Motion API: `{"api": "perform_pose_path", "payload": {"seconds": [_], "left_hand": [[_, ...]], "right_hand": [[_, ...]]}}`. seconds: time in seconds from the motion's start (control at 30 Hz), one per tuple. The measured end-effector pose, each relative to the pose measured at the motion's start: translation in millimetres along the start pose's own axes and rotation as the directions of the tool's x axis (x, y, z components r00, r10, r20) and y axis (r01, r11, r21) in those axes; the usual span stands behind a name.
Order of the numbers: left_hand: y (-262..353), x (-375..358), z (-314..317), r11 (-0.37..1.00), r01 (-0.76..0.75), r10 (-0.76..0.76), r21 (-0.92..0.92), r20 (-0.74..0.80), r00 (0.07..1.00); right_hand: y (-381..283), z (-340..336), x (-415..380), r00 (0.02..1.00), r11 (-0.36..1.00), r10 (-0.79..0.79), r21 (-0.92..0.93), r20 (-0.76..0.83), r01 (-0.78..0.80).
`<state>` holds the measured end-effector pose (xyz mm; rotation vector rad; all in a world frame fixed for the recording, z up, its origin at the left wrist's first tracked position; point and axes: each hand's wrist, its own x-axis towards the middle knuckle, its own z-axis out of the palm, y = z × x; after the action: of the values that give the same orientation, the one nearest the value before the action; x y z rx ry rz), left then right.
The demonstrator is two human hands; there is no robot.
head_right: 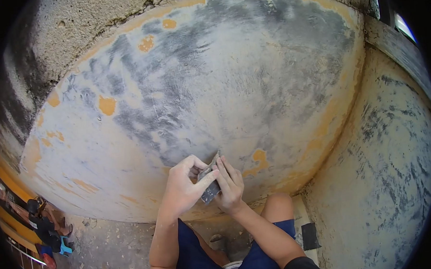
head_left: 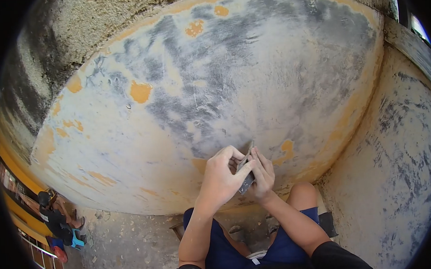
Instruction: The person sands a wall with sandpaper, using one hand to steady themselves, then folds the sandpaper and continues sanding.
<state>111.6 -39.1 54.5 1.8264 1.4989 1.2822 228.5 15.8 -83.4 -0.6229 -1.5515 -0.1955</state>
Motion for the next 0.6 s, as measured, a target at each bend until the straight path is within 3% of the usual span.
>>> {"api": "perform_pose_path", "payload": {"seconds": [0.1, 0.23, 0.27, 0.3, 0.37, 0.43, 0.47, 0.53, 0.6], "left_hand": [[16.2, 4.1, 4.9, 0.990, -0.054, 0.038, 0.127, 0.127, 0.991], [38.4, 19.1, 5.1, 0.989, -0.105, 0.091, 0.108, 0.125, 0.988], [44.2, 29.7, 0.4, 0.931, -0.243, 0.260, 0.273, -0.026, 0.965], [49.8, 41.2, -5.5, 0.829, -0.338, 0.440, 0.446, -0.144, 0.887], [57.0, 67.3, -19.3, 0.656, -0.323, 0.626, 0.683, -0.253, 0.737], [66.7, 92.7, -36.4, 0.376, -0.250, 0.831, 0.892, -0.206, 0.517], [72.4, 102.4, -43.5, 0.380, -0.252, 0.835, 0.890, -0.213, 0.508], [82.0, 118.4, -54.0, 0.228, -0.186, 0.884, 0.956, -0.123, 0.451], [83.9, 132.5, -58.9, 0.234, -0.197, 0.875, 0.952, -0.118, 0.469]], "right_hand": [[2.4, -7.7, 3.7, 0.997, 0.997, 0.048, 0.060, -0.064, -0.044], [6.4, -18.5, 8.4, 0.980, 0.982, 0.152, 0.135, -0.127, -0.134], [7.8, -21.3, 10.1, 0.974, 0.980, 0.175, 0.121, -0.142, -0.158], [8.6, -25.3, 16.4, 0.976, 0.987, 0.144, 0.096, -0.161, -0.130], [7.5, -30.5, 17.7, 0.970, 0.979, 0.190, 0.105, -0.151, -0.175], [5.5, -35.6, 15.7, 0.964, 0.971, 0.226, 0.109, -0.140, -0.212], [5.8, -36.3, 12.3, 0.945, 0.945, 0.307, 0.156, -0.114, -0.288], [5.3, -41.5, 7.1, 0.923, 0.916, 0.375, 0.189, -0.088, -0.355], [2.7, -47.9, 0.6, 0.895, 0.881, 0.444, 0.200, -0.037, -0.429]]}}
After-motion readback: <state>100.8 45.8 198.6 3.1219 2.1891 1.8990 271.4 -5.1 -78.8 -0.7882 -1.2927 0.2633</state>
